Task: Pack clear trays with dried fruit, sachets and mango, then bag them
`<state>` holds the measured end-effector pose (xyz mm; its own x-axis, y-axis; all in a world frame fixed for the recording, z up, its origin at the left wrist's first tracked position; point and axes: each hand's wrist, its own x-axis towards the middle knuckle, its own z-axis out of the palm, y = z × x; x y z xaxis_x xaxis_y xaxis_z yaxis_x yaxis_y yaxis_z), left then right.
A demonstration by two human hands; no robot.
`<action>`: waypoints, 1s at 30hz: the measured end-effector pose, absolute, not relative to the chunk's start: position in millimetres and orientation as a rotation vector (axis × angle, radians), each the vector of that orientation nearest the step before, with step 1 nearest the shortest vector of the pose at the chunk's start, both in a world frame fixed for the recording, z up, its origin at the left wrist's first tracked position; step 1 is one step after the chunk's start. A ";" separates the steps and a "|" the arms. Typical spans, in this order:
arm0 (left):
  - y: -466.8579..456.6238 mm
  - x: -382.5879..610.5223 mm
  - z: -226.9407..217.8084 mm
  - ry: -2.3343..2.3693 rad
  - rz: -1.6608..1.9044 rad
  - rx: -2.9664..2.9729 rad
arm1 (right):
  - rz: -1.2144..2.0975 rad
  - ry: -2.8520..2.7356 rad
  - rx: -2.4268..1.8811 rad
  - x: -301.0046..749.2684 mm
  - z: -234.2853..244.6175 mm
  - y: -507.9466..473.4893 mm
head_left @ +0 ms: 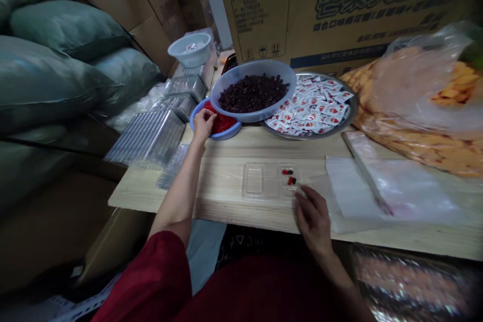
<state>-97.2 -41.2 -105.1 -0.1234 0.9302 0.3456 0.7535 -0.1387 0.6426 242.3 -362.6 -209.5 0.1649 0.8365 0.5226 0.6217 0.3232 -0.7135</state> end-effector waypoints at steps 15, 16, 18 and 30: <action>-37.4 -74.8 -97.2 1.700 0.764 2.179 | 0.264 -1.499 -1.361 242.5 -206.4 -365.2; -37.0 -77.1 -97.6 1.729 0.875 2.142 | 0.272 -1.492 -1.368 242.2 -205.1 -366.1; -41.0 -80.4 -97.3 1.789 1.173 2.014 | 0.283 -1.482 -1.372 241.7 -202.4 -367.4; -258.3 70.4 -136.0 0.896 0.714 2.200 | 0.316 -1.444 -1.403 242.4 -196.1 -366.7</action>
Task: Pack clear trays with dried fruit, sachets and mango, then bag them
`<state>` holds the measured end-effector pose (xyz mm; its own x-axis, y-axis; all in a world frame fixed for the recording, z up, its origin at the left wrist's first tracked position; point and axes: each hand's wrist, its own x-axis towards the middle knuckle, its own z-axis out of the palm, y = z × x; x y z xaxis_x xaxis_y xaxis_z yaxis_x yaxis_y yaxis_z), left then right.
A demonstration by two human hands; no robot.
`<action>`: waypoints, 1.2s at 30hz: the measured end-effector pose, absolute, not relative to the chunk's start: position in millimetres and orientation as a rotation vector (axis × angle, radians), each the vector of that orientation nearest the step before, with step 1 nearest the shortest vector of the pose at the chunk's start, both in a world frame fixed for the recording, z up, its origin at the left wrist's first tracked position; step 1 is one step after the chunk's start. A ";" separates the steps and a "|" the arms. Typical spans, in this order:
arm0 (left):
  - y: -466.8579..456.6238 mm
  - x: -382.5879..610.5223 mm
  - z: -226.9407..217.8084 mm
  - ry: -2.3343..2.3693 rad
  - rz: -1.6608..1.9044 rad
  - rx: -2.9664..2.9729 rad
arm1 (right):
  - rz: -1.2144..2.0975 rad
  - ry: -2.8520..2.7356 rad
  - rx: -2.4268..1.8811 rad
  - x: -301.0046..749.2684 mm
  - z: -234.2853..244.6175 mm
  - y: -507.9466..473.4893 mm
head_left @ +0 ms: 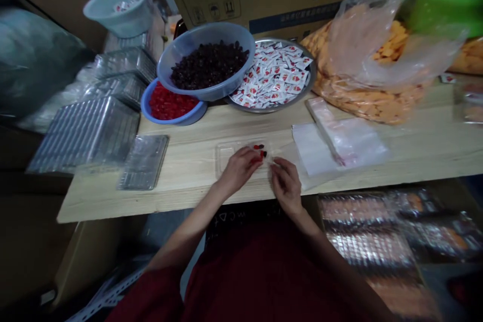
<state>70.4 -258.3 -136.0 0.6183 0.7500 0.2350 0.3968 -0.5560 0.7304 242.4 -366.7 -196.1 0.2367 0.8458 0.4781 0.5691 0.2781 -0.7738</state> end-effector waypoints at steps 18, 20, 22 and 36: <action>-142.4 91.0 -71.8 1.273 0.849 2.397 | 0.312 -1.491 -1.332 243.8 -184.6 -346.8; -108.2 116.4 -65.6 1.434 0.497 2.515 | 0.305 -1.490 -1.331 243.1 -179.8 -342.8; -85.3 139.5 -65.3 1.550 0.142 2.536 | 0.296 -1.478 -1.330 243.9 -175.0 -341.5; -148.2 97.8 -67.5 1.219 1.211 2.109 | 0.092 -1.707 -1.648 336.0 -90.8 -174.2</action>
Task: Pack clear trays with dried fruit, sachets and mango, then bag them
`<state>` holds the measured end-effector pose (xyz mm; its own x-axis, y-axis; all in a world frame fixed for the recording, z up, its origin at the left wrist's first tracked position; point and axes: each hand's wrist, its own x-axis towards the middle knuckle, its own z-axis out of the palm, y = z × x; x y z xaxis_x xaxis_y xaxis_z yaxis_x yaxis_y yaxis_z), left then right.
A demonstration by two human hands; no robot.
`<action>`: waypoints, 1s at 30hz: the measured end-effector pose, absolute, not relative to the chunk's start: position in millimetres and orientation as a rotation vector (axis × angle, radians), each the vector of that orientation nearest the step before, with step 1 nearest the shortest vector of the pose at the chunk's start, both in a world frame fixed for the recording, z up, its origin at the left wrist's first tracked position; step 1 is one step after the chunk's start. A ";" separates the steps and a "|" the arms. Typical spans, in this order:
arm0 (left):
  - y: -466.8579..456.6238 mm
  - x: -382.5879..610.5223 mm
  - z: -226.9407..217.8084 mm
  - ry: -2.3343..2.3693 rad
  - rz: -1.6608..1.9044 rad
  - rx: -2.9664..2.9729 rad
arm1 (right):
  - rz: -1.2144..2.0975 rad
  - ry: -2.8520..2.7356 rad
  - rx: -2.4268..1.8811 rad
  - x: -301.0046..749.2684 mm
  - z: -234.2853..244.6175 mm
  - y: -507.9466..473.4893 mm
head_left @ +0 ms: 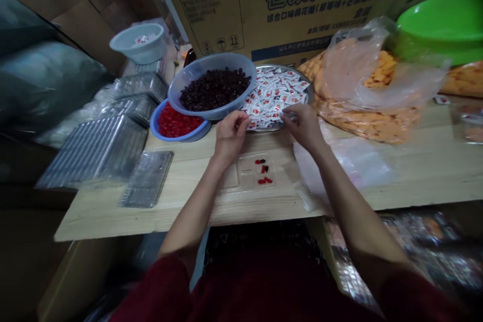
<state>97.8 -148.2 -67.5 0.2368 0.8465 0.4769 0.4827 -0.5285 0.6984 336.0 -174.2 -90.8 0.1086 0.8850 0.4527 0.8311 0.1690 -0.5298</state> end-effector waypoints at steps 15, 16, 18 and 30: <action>-215.2 48.1 -149.8 1.481 0.741 1.945 | 0.453 -1.492 -1.775 341.8 -98.4 -107.3; -215.9 50.1 -148.2 1.481 0.779 1.977 | 0.490 -1.401 -1.694 340.1 -94.3 -117.8; -219.0 53.9 -141.9 1.465 0.923 1.982 | 0.592 -1.259 -1.509 329.5 -88.5 -147.7; -244.3 49.3 -135.1 1.062 0.858 1.345 | 1.206 -1.048 -1.144 216.4 -161.1 -296.3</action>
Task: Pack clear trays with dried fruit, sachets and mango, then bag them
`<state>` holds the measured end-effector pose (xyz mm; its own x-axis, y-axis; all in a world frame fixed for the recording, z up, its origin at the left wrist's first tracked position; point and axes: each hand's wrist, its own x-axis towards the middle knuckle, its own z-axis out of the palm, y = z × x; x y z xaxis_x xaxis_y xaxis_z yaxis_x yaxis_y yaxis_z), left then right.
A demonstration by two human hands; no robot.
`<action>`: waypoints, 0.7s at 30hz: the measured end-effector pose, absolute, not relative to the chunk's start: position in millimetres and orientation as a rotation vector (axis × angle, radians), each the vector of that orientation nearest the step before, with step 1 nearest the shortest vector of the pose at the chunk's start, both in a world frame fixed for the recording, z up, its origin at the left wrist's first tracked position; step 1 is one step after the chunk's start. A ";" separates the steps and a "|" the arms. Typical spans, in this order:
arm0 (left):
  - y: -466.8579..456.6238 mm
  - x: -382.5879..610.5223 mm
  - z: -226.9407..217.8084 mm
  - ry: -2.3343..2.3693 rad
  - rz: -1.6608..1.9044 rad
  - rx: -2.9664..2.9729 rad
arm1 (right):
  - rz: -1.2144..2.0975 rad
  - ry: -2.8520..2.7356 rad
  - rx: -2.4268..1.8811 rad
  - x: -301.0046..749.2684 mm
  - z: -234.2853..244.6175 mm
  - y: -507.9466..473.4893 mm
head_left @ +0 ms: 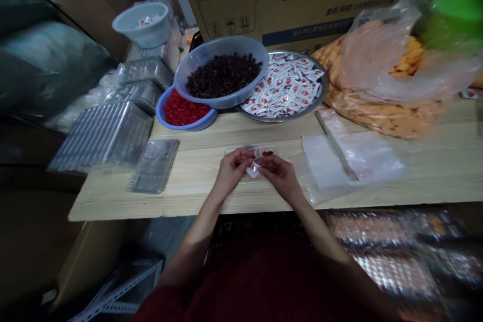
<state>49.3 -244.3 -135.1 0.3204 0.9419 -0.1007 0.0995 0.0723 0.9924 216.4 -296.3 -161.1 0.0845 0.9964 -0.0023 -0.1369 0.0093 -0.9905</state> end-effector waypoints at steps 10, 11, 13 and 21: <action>-251.2 53.1 -144.9 1.182 0.747 2.183 | 0.895 -1.323 -1.345 227.2 -155.4 -325.4; -251.6 52.8 -144.9 1.186 0.774 2.194 | 0.882 -1.327 -1.352 228.3 -154.6 -326.2; -253.4 49.2 -143.8 1.197 0.794 2.205 | 0.857 -1.348 -1.356 231.0 -155.4 -327.4; -267.7 40.8 -145.5 1.291 0.624 2.287 | 0.684 -1.597 -1.319 222.8 -165.6 -330.5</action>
<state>40.8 -267.7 -145.5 0.4628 0.8703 0.1682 0.6725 -0.4684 0.5731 222.8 -330.5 -165.6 0.0026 0.9534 0.3017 0.4397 0.2699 -0.8566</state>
